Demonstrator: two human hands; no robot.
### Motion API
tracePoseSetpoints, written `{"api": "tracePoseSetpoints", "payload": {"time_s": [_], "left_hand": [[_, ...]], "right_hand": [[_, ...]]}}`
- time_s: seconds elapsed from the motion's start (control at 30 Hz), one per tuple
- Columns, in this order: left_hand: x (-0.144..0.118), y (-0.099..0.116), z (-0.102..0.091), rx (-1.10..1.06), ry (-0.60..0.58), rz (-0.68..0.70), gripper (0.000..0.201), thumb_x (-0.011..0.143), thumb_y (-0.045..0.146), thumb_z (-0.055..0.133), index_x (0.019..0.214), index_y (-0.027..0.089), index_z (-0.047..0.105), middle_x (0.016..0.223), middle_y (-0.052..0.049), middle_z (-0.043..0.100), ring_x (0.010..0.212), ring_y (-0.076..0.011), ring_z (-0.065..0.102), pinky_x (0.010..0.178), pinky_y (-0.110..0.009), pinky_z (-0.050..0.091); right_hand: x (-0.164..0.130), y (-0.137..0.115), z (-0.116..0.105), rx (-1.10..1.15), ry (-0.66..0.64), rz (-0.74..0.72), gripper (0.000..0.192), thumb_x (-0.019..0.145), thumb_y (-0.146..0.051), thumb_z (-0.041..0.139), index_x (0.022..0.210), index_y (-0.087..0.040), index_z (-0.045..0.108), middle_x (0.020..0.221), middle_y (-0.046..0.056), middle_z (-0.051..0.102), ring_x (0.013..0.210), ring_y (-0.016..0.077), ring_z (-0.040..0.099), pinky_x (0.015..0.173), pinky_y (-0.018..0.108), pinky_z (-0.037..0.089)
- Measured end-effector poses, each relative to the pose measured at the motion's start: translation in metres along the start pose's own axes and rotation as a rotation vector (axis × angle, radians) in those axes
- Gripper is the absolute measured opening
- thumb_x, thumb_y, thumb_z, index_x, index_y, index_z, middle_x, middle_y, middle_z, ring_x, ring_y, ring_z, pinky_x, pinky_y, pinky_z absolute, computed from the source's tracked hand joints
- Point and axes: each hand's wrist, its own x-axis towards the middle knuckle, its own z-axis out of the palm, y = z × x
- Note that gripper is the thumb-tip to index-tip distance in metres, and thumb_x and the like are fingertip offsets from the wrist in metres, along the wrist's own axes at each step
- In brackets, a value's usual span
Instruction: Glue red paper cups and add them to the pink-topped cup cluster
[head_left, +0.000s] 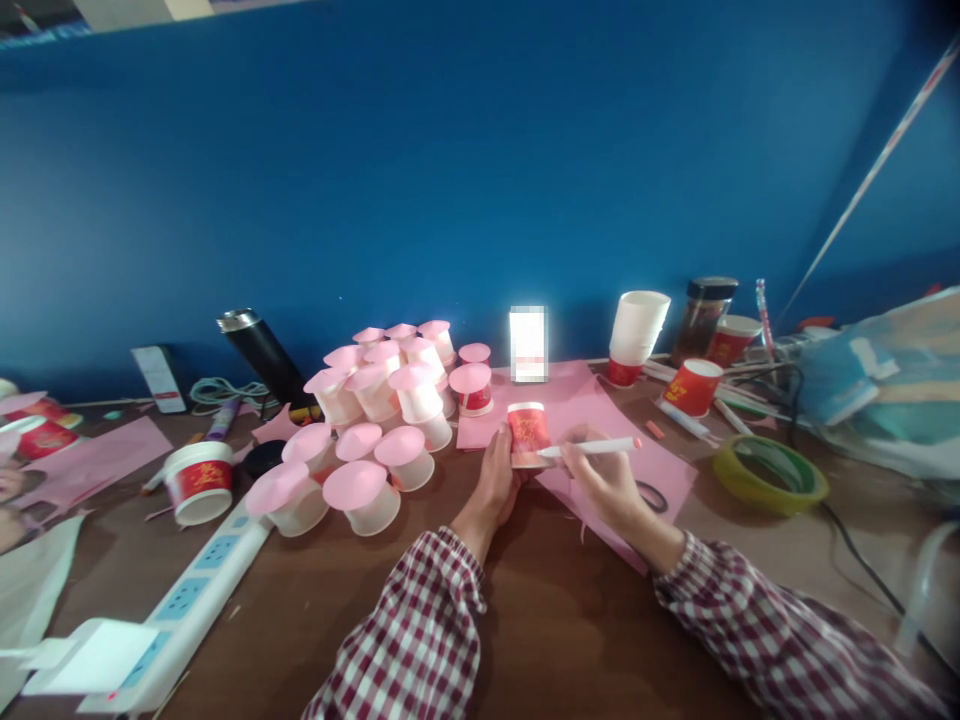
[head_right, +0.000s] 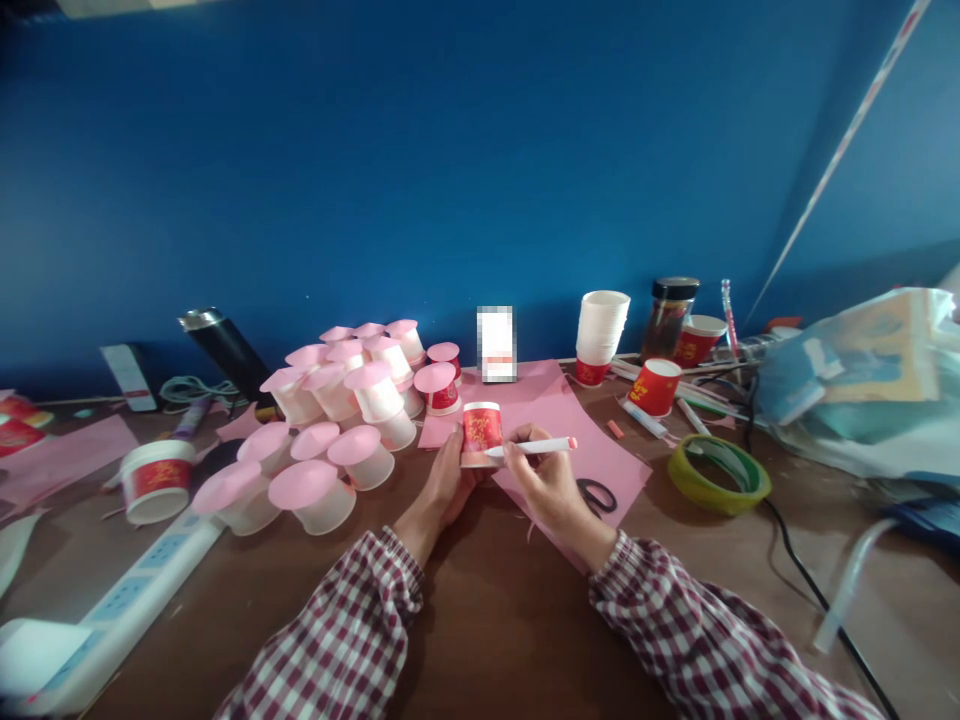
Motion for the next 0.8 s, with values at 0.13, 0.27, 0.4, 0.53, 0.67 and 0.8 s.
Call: {"api": "tracePoseSetpoints", "payload": {"time_s": [0.13,0.27,0.4,0.53,0.67,0.8], "left_hand": [[-0.0004,-0.0005,0.0002,0.005,0.019,0.007,0.049,0.083,0.063,0.059,0.093,0.015,0.063,0.087,-0.01,0.071,0.091,-0.026,0.068,0.082,-0.039,0.053],[-0.001,-0.0008,0.0007,0.0,-0.014,0.025,0.045,0.084,0.061,0.059,0.092,0.016,0.061,0.087,-0.009,0.071,0.093,-0.0255,0.067,0.084,-0.038,0.052],[-0.0007,-0.0009,0.0007,0.008,0.014,0.024,0.046,0.083,0.062,0.059,0.091,0.016,0.061,0.087,-0.009,0.07,0.093,-0.0258,0.067,0.084,-0.039,0.053],[-0.0003,-0.0015,0.0002,0.007,0.01,0.03,0.048,0.082,0.062,0.061,0.093,0.016,0.061,0.088,-0.009,0.07,0.094,-0.0255,0.067,0.084,-0.038,0.053],[-0.0008,-0.0021,0.0001,0.014,0.018,0.041,0.046,0.084,0.061,0.059,0.093,0.016,0.059,0.087,-0.008,0.069,0.09,-0.0236,0.067,0.083,-0.037,0.053],[-0.0009,-0.0028,-0.0001,0.023,0.014,0.049,0.046,0.085,0.061,0.058,0.096,0.016,0.058,0.089,-0.008,0.069,0.09,-0.0229,0.067,0.083,-0.037,0.053]], "right_hand": [[-0.0003,-0.0005,-0.0002,-0.003,-0.009,0.006,0.022,0.09,-0.038,0.06,0.077,-0.021,0.057,0.065,-0.002,0.053,0.058,0.0125,0.047,0.055,0.026,0.039],[-0.0013,-0.0001,-0.0003,-0.035,-0.014,-0.009,0.018,0.091,-0.035,0.057,0.08,-0.021,0.057,0.067,-0.002,0.054,0.06,0.0128,0.047,0.056,0.026,0.039],[-0.0014,-0.0023,0.0004,-0.059,-0.032,-0.019,0.017,0.09,-0.032,0.057,0.077,-0.021,0.056,0.067,-0.002,0.053,0.06,0.0126,0.047,0.055,0.026,0.038],[-0.0008,-0.0045,0.0007,-0.081,-0.022,-0.026,0.016,0.089,-0.032,0.056,0.078,-0.02,0.057,0.067,-0.001,0.054,0.059,0.0127,0.048,0.054,0.025,0.038],[-0.0005,-0.0069,0.0007,-0.101,-0.044,-0.041,0.017,0.088,-0.032,0.056,0.076,-0.02,0.056,0.065,-0.001,0.054,0.059,0.0126,0.048,0.053,0.025,0.039],[-0.0002,-0.0091,0.0019,-0.122,-0.029,-0.035,0.015,0.088,-0.032,0.055,0.079,-0.02,0.058,0.067,0.0,0.057,0.059,0.0126,0.05,0.053,0.024,0.04]]}}
